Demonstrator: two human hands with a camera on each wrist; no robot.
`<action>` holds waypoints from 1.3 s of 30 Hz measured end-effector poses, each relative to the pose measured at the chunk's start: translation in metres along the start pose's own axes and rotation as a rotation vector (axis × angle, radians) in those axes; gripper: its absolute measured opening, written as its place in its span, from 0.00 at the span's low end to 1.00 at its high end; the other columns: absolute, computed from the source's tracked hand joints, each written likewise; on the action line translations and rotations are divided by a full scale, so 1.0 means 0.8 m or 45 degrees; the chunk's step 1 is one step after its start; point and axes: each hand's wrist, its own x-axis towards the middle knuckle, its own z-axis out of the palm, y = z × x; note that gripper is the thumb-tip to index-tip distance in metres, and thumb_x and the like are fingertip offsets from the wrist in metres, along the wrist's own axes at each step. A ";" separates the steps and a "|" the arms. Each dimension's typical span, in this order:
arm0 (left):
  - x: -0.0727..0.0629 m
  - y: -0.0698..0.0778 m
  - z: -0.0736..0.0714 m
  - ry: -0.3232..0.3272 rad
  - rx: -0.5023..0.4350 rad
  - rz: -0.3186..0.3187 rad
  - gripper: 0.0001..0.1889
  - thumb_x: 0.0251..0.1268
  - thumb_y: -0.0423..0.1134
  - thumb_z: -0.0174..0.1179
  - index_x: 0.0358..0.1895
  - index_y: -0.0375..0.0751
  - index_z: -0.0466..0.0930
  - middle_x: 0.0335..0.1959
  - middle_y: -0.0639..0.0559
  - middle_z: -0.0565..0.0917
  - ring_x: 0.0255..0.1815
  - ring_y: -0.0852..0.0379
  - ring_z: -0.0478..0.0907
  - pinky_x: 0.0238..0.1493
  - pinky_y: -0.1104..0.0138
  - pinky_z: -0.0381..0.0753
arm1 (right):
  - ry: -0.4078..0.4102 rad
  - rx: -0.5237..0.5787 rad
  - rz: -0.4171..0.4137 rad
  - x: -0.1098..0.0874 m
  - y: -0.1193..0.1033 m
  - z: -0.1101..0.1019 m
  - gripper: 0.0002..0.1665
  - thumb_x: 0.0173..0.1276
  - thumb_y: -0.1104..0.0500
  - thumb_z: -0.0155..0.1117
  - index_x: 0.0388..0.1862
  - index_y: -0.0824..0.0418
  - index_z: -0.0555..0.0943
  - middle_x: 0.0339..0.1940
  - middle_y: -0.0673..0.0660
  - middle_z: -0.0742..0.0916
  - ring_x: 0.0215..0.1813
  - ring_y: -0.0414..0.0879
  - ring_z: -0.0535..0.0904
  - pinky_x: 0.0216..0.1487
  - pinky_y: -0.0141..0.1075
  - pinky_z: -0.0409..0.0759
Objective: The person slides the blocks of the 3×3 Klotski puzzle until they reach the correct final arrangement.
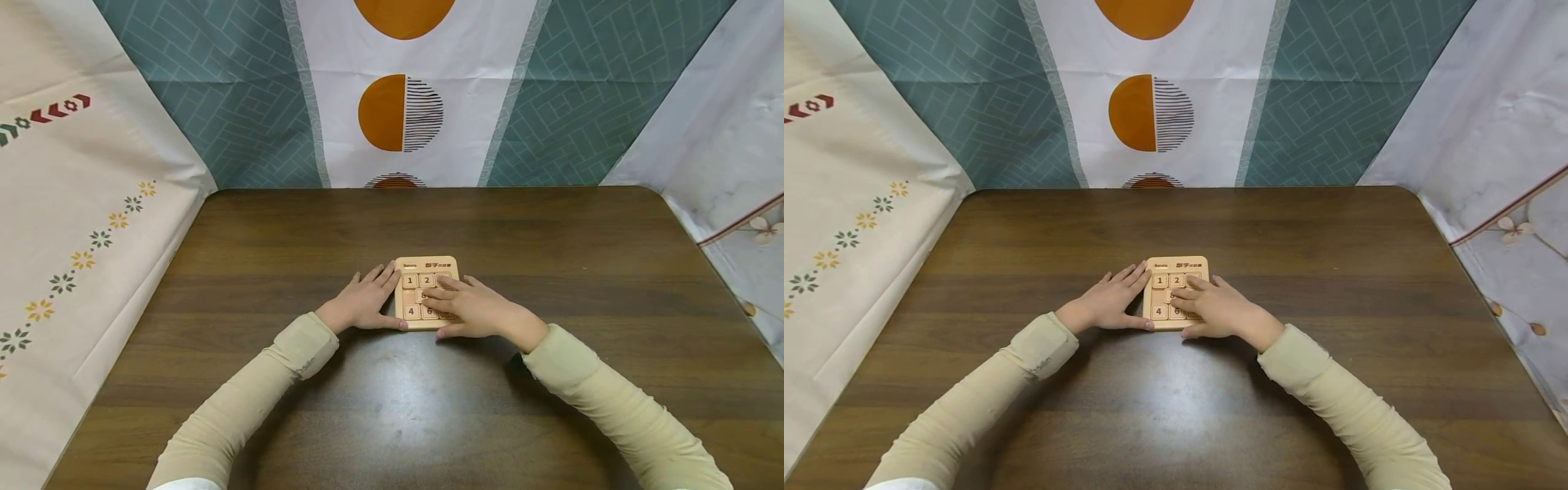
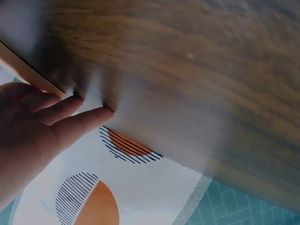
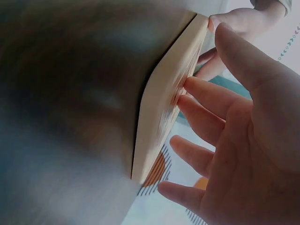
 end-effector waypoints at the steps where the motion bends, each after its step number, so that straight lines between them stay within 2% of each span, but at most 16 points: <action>1: 0.000 0.000 0.000 -0.001 0.002 -0.002 0.55 0.50 0.74 0.47 0.72 0.42 0.34 0.73 0.47 0.34 0.72 0.46 0.39 0.62 0.43 0.49 | -0.004 0.010 0.004 -0.002 0.002 0.000 0.38 0.62 0.39 0.56 0.67 0.56 0.65 0.69 0.52 0.66 0.71 0.57 0.51 0.60 0.62 0.52; 9: -0.001 0.000 0.000 0.011 0.010 -0.001 0.55 0.50 0.74 0.47 0.72 0.42 0.35 0.73 0.46 0.35 0.72 0.46 0.39 0.62 0.43 0.50 | 0.013 0.021 0.011 -0.012 0.006 0.001 0.38 0.62 0.41 0.58 0.66 0.58 0.67 0.68 0.55 0.67 0.70 0.58 0.52 0.60 0.62 0.52; 25: -0.001 0.000 0.001 0.027 0.015 0.008 0.55 0.51 0.72 0.49 0.72 0.40 0.38 0.73 0.44 0.37 0.72 0.46 0.40 0.62 0.43 0.50 | 0.039 -0.048 -0.106 -0.010 -0.032 0.009 0.38 0.61 0.38 0.57 0.66 0.55 0.67 0.68 0.52 0.67 0.70 0.55 0.53 0.62 0.58 0.52; 39: -0.001 0.000 0.000 0.024 0.012 0.010 0.55 0.51 0.72 0.48 0.72 0.40 0.37 0.73 0.44 0.37 0.72 0.46 0.39 0.62 0.43 0.50 | 0.011 -0.065 -0.071 0.005 -0.023 0.006 0.39 0.63 0.39 0.55 0.67 0.57 0.65 0.68 0.54 0.67 0.70 0.56 0.53 0.61 0.59 0.54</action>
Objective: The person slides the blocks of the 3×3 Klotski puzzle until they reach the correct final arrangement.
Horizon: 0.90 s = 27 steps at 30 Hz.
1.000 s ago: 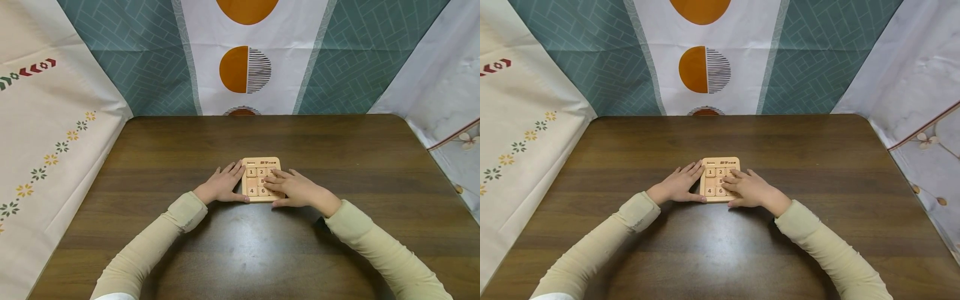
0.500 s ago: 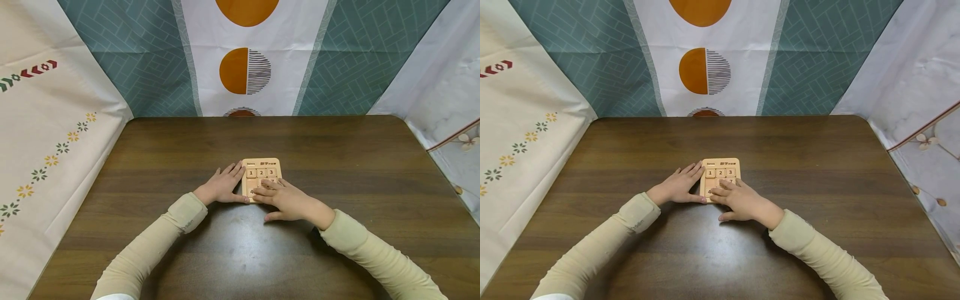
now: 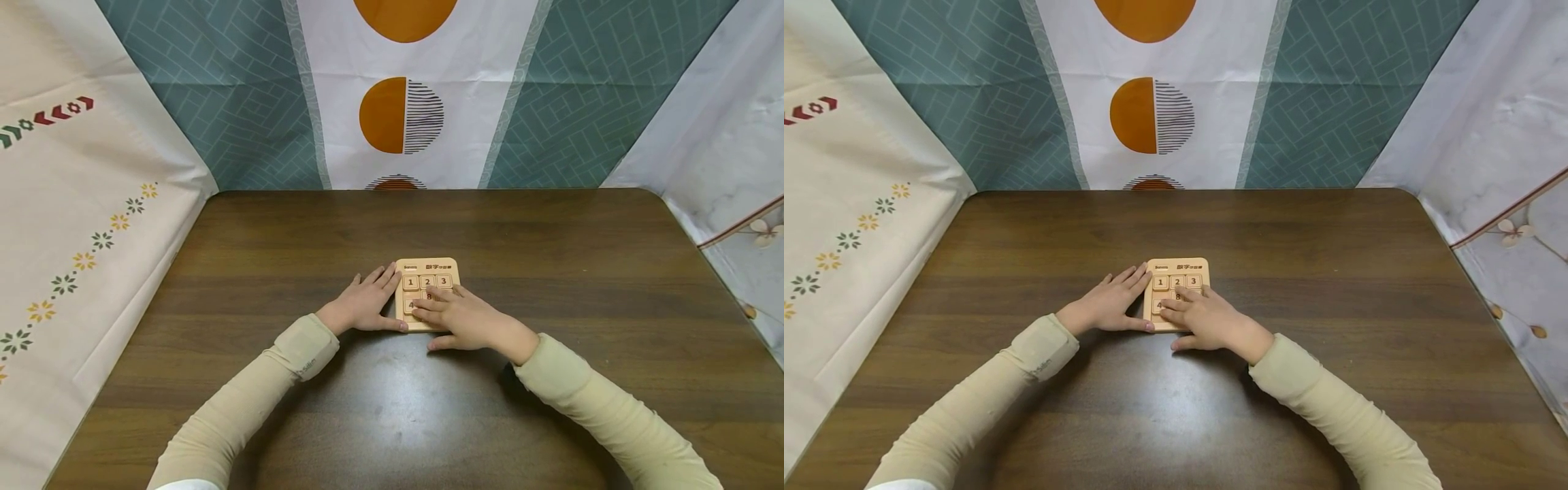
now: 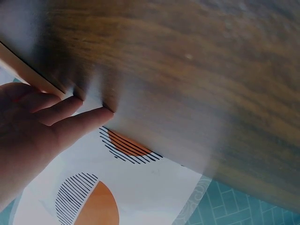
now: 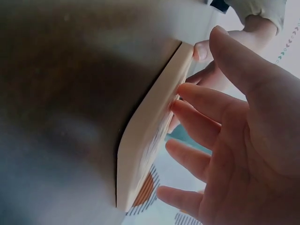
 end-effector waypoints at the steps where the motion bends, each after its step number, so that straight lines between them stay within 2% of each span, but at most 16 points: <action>1: 0.000 0.000 -0.001 -0.002 -0.001 0.001 0.55 0.51 0.72 0.48 0.72 0.40 0.37 0.73 0.44 0.36 0.72 0.46 0.39 0.62 0.43 0.50 | -0.005 0.009 0.008 0.001 0.001 -0.001 0.38 0.63 0.39 0.55 0.67 0.57 0.66 0.68 0.54 0.67 0.70 0.56 0.53 0.61 0.59 0.54; 14: 0.001 0.001 0.000 0.002 -0.008 -0.005 0.55 0.51 0.72 0.49 0.73 0.40 0.38 0.73 0.45 0.37 0.72 0.47 0.39 0.62 0.43 0.49 | -0.023 0.057 0.053 0.007 0.009 -0.007 0.38 0.64 0.40 0.55 0.68 0.58 0.64 0.69 0.55 0.65 0.71 0.56 0.51 0.62 0.60 0.51; 27: 0.001 0.001 0.000 -0.014 0.003 -0.020 0.55 0.50 0.73 0.48 0.73 0.41 0.37 0.73 0.45 0.36 0.72 0.47 0.39 0.62 0.44 0.49 | 0.015 0.063 0.049 -0.027 0.002 0.000 0.38 0.62 0.40 0.57 0.67 0.58 0.66 0.68 0.57 0.67 0.70 0.58 0.52 0.60 0.61 0.52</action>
